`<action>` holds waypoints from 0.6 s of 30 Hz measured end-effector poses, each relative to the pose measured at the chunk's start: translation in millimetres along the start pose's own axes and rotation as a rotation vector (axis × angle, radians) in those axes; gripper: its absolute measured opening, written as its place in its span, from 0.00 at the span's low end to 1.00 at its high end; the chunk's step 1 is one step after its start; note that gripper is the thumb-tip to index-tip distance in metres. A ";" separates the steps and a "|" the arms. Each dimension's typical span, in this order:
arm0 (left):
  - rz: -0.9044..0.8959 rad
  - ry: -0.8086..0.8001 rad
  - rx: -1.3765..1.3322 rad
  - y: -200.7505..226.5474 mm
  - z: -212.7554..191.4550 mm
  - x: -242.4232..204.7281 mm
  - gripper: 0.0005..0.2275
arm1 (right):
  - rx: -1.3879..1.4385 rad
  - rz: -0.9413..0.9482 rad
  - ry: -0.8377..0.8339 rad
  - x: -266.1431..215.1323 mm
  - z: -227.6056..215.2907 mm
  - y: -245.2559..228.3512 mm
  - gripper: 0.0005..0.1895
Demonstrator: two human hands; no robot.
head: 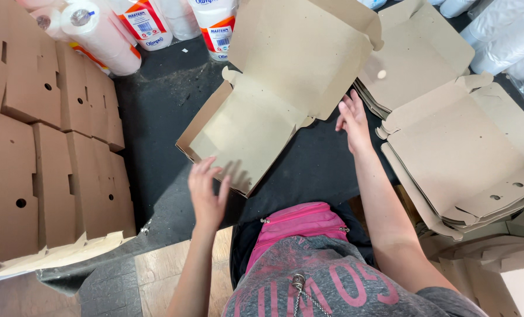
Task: The person assembles cardboard boxes by folding the flaps and interlocking the tabs by hand, handling one box at a time from a stack.
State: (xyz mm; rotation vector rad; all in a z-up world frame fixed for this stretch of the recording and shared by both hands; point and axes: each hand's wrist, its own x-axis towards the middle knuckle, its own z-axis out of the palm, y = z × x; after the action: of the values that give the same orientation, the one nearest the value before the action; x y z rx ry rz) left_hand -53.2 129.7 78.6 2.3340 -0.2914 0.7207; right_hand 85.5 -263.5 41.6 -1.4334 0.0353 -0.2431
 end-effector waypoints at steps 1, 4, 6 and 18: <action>0.083 -0.075 -0.067 11.8 10.4 2.2 0.13 | -0.008 0.038 0.020 11.4 4.2 -0.3 0.42; 0.252 -0.317 0.057 41.1 35.8 5.1 0.13 | -0.017 0.102 0.102 48.3 -7.0 35.6 0.41; 0.279 -0.360 0.077 38.8 41.6 9.6 0.14 | -0.081 0.100 0.110 47.9 11.6 1.2 0.32; 0.138 -0.112 0.253 -23.1 37.7 18.3 0.10 | 0.132 0.052 0.311 -35.6 8.5 35.7 0.13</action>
State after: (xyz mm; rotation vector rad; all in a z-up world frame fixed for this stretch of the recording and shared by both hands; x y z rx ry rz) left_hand -13.5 122.0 53.0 2.6200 -0.4376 0.7294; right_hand 57.4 -244.4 3.4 -1.2513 0.3047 -0.4161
